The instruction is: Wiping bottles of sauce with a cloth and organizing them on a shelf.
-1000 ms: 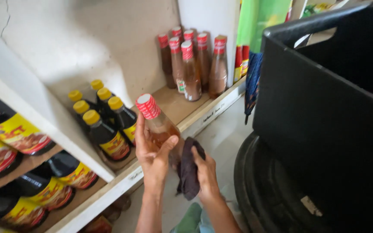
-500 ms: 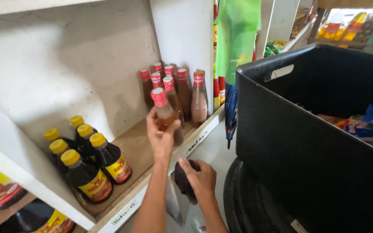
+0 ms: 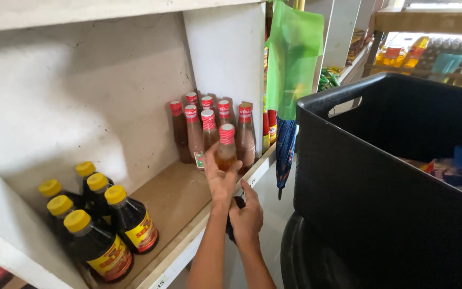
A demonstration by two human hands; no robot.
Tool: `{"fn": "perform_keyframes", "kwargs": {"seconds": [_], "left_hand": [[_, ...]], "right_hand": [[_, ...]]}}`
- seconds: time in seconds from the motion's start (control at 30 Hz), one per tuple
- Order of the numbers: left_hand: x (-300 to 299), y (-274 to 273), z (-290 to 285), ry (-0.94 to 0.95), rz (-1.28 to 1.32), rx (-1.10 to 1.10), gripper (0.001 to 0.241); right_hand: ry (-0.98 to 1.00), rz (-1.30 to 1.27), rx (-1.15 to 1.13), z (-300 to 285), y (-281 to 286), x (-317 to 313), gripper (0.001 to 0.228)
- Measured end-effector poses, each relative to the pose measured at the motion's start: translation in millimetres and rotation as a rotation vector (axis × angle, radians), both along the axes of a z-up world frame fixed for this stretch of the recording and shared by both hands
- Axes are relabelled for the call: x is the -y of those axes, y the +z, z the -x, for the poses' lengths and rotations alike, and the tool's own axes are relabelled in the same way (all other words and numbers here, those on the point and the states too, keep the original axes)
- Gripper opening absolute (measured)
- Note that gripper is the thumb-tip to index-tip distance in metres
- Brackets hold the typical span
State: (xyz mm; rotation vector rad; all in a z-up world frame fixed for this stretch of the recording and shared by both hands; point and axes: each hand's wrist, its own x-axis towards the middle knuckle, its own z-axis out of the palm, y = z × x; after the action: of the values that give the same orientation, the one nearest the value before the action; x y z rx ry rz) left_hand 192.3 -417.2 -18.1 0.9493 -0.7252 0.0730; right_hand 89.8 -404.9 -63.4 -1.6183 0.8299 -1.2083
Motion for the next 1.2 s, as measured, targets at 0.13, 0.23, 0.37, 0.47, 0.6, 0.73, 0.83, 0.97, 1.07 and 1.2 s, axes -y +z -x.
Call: {"fn": "perform_keyframes", "kwargs": {"seconds": [0.13,0.23,0.37,0.47,0.6,0.73,0.83,0.97,1.07,1.2], "left_hand": [[-11.5,8.3,3.7,0.434,-0.304,0.227,0.085],[-20.9,14.5,3.5,0.425,-0.374,0.173,0.09],[-27.5,-1.2,-3.5,0.363,-0.421,-0.015,0.102],[-30.9,-10.6,-8.2,0.229,-0.586,-0.142,0.091],[-21.9,-19.1,-13.9,0.306,-0.754,-0.092,0.071],[-5.2,-16.5,-12.5,0.414,-0.725,-0.06,0.082],[4.9,-14.6,-12.0,0.421,-0.732,-0.085,0.085],[2.9,-14.9,-9.2,0.468,-0.766,-0.078,0.09],[2.9,-16.2,-10.1,0.42,-0.757,-0.11,0.086],[-6.5,-16.2,-17.1,0.397,-0.721,-0.111,0.089]], "right_hand": [[-0.022,0.119,-0.043,-11.2,4.4,5.4,0.055],[-0.018,0.045,-0.138,-19.3,17.9,9.6,0.058],[0.011,-0.042,-0.312,-22.6,28.7,19.5,0.056],[-0.04,0.022,-0.278,-27.7,17.4,22.4,0.056],[-0.068,0.019,-0.25,-36.2,2.5,26.7,0.056],[-0.078,0.059,-0.228,-36.6,1.2,32.6,0.063],[-0.054,-0.062,-0.356,-34.2,5.0,34.3,0.067],[-0.027,-0.147,-0.437,-29.6,5.7,26.3,0.068],[-0.074,-0.067,-0.072,-30.7,-1.8,25.6,0.067],[0.01,-0.25,0.091,-24.4,3.5,23.6,0.072]]}}
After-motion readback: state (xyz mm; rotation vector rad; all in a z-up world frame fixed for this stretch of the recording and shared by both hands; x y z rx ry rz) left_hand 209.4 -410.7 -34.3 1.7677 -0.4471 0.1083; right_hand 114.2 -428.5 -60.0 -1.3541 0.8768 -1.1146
